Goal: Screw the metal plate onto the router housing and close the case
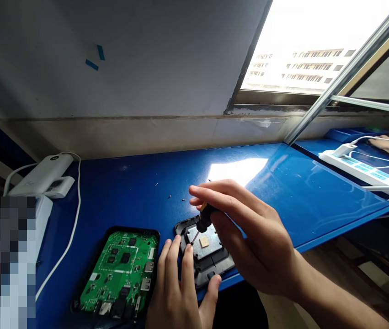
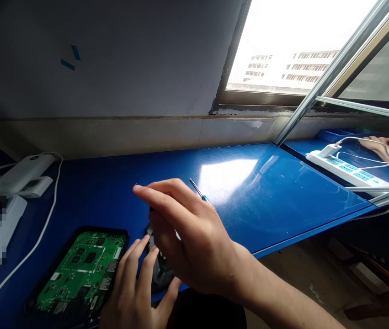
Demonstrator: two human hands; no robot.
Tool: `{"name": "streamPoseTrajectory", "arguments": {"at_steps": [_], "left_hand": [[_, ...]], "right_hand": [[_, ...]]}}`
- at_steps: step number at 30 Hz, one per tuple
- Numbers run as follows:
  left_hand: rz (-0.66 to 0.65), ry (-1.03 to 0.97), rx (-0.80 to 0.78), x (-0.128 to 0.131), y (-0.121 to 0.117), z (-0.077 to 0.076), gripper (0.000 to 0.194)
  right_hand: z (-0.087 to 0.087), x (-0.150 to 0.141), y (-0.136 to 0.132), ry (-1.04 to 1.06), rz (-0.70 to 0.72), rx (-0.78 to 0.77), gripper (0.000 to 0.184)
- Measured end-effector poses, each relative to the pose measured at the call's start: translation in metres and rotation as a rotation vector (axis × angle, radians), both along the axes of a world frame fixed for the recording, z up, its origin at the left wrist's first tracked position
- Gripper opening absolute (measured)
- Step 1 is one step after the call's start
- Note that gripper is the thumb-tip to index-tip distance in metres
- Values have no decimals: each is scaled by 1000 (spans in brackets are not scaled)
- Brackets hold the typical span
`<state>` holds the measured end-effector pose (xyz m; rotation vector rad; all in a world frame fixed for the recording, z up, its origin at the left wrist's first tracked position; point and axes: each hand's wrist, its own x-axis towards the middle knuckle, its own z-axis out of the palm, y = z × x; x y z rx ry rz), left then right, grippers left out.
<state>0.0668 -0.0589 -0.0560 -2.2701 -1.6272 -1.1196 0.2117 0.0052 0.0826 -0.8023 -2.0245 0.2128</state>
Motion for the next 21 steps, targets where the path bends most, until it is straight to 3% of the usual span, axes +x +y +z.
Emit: {"name": "streamPoseTrajectory", "arguments": {"at_steps": [3, 8, 12, 17, 21], "left_hand": [[-14, 4, 6, 0, 1, 0, 36], [38, 49, 44, 0, 0, 3, 37], [38, 43, 28, 1, 0, 3, 37], [11, 6, -12, 1, -1, 3, 36], [12, -2, -11, 2, -1, 3, 36]], "right_hand": [[2, -1, -1, -19, 7, 0, 37], [0, -2, 4, 11, -83, 49, 27], [-2, 0, 1, -1, -60, 61, 28], [2, 2, -5, -67, -13, -30, 46], [4, 2, -1, -73, -55, 3, 34]]}}
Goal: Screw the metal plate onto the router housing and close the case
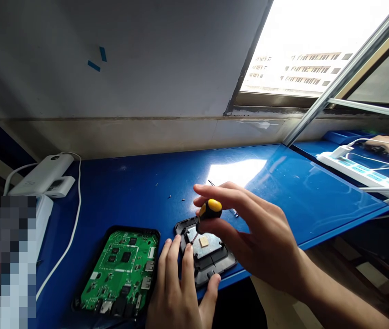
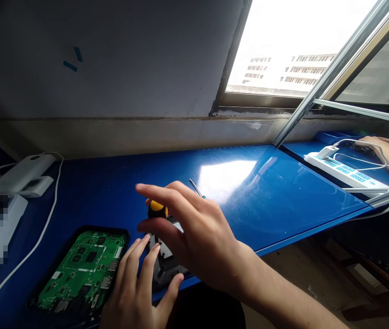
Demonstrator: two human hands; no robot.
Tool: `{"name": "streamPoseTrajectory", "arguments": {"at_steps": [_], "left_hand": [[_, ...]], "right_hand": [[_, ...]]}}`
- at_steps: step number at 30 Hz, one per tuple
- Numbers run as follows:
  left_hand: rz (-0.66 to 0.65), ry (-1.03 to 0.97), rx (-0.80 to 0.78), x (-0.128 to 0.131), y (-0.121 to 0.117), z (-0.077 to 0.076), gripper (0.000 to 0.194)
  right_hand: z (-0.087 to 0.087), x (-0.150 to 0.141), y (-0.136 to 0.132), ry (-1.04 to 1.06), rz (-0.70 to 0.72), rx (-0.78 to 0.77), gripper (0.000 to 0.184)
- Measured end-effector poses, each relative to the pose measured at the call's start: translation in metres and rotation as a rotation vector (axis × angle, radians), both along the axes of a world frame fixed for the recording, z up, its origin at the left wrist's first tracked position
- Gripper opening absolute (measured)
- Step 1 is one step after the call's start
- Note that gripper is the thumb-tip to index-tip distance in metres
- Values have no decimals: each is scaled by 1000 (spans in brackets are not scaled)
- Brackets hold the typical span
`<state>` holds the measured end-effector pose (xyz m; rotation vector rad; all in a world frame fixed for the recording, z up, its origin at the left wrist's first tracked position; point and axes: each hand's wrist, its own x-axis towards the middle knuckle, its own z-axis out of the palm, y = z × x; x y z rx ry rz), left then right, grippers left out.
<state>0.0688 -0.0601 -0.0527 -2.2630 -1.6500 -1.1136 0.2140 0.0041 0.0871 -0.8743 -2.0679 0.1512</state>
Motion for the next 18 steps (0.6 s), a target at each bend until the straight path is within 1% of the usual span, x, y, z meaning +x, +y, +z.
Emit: {"name": "streamPoseTrajectory", "arguments": {"at_steps": [2, 4, 8, 11, 13, 15, 18], "left_hand": [[9, 9, 10, 0, 0, 0, 37], [23, 20, 21, 0, 0, 0, 37], [10, 4, 14, 0, 0, 0, 35], [2, -14, -5, 0, 0, -1, 34], [-2, -14, -7, 0, 0, 0, 35], [-1, -2, 4, 0, 0, 0, 36], [28, 28, 27, 1, 0, 1, 37]], "right_hand": [[-1, 0, 3, 14, -36, 30, 25], [-1, 0, 5, 8, -50, 56, 27], [1, 1, 1, -27, 22, 22, 26], [4, 1, -3, -48, 60, -24, 37], [4, 2, -4, -54, 60, -37, 40], [2, 2, -4, -23, 37, -38, 36], [-2, 3, -2, 35, -10, 2, 22]]}}
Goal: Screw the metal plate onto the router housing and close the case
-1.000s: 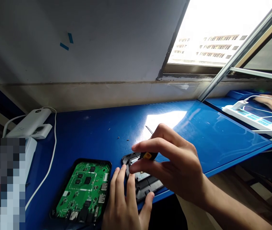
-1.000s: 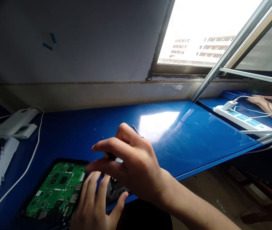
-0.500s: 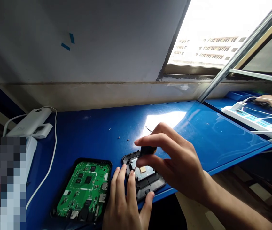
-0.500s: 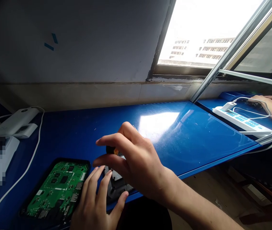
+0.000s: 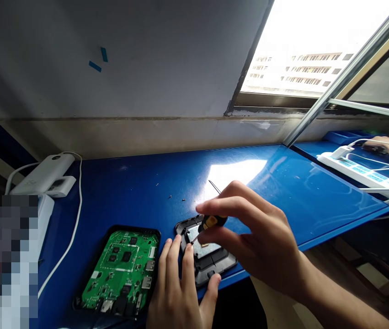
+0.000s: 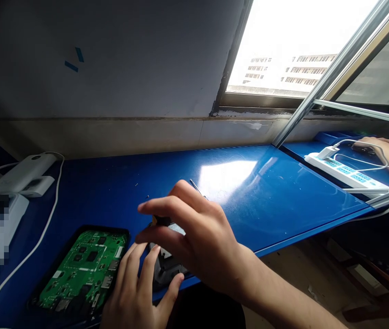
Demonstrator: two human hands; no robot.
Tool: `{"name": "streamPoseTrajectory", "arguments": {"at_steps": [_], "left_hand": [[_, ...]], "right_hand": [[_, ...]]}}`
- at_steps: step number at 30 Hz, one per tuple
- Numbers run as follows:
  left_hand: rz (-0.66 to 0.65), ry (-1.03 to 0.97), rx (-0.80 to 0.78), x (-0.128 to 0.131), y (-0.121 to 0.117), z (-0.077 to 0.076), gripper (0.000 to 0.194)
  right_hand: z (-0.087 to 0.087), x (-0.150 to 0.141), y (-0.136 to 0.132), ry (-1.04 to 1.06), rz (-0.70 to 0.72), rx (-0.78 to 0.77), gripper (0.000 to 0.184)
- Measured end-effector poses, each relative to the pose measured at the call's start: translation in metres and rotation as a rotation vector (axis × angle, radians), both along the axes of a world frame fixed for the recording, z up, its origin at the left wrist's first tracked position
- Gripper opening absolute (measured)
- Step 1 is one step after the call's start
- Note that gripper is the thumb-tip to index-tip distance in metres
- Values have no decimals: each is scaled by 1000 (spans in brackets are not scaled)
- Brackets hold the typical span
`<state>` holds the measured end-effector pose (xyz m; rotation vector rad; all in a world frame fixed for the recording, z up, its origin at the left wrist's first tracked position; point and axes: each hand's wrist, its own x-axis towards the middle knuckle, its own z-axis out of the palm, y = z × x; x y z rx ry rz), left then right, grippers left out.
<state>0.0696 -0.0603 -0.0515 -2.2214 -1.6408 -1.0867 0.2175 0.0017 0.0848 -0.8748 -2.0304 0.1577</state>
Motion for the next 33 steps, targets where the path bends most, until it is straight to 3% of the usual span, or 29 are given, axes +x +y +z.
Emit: {"name": "streamPoseTrajectory", "arguments": {"at_steps": [4, 10, 17, 23, 28, 33], "left_hand": [[17, -2, -5, 0, -1, 0, 36], [-21, -37, -36, 0, 0, -2, 35], [5, 9, 19, -1, 0, -2, 37], [-32, -32, -4, -1, 1, -3, 35], [-50, -51, -7, -1, 2, -1, 35], [-37, -24, 25, -2, 2, -2, 37]], "right_hand": [[0, 2, 0, -12, 1, 42, 24], [5, 4, -7, -64, 74, -33, 40], [3, -2, 0, 7, 6, -26, 24], [7, 0, 0, 5, 91, -37, 26], [5, 5, -3, -18, 150, -109, 42], [-1, 2, 2, 81, 124, -113, 27]]}}
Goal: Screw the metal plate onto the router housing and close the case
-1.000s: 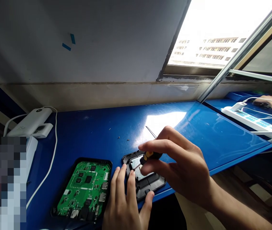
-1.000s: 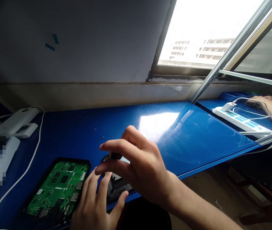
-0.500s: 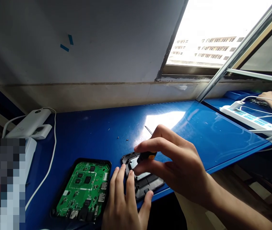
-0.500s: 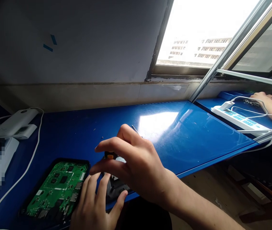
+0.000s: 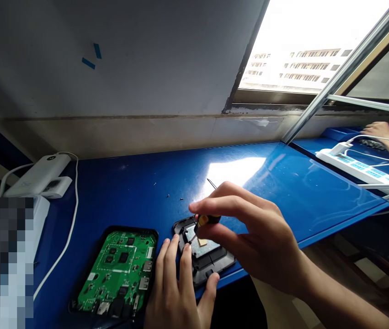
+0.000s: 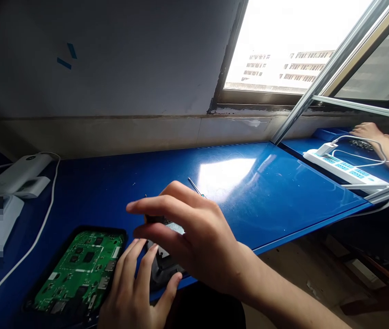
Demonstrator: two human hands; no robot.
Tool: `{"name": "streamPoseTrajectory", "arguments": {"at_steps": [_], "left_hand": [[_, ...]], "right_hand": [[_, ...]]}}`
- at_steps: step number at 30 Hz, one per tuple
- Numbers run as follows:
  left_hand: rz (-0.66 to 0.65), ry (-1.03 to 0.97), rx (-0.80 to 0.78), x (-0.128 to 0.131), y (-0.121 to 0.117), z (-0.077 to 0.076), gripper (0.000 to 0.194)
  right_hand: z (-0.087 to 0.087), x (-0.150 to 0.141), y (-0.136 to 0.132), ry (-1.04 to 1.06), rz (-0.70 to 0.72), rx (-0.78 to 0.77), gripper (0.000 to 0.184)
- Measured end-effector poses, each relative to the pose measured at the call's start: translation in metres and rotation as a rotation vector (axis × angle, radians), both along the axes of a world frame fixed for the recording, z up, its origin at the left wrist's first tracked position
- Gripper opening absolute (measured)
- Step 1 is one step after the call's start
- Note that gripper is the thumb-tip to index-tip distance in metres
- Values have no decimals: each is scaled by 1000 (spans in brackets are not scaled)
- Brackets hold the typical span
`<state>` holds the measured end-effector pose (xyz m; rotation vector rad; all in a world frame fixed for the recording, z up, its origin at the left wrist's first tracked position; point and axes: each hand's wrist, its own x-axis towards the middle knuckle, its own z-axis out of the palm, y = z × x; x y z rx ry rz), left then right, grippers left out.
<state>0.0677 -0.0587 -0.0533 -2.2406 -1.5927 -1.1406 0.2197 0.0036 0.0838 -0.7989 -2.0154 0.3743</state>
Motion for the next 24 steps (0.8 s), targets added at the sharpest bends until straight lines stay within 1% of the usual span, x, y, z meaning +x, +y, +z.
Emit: {"name": "streamPoseTrajectory", "arguments": {"at_steps": [2, 5, 9, 11, 14, 19, 21, 24], "left_hand": [[11, 14, 19, 0, 0, 0, 37], [36, 22, 29, 0, 0, 1, 35], [1, -7, -2, 0, 0, 1, 35], [-15, -31, -19, 0, 0, 1, 34], [0, -45, -35, 2, -2, 1, 35], [24, -27, -42, 3, -3, 1, 35], [39, -14, -24, 3, -4, 1, 35], [54, 0, -10, 3, -4, 1, 36]], "right_hand": [[0, -3, 2, 17, -30, 24, 23], [2, -5, 3, 13, -64, 55, 27], [6, -2, 0, -12, 19, 36, 26], [6, 0, -2, -40, 52, 10, 32], [5, 1, -4, -36, 33, -19, 37], [2, -4, 1, 66, -17, 15, 26], [3, -6, 3, 50, -26, 47, 24], [5, -7, 3, 14, -34, 85, 26]]}}
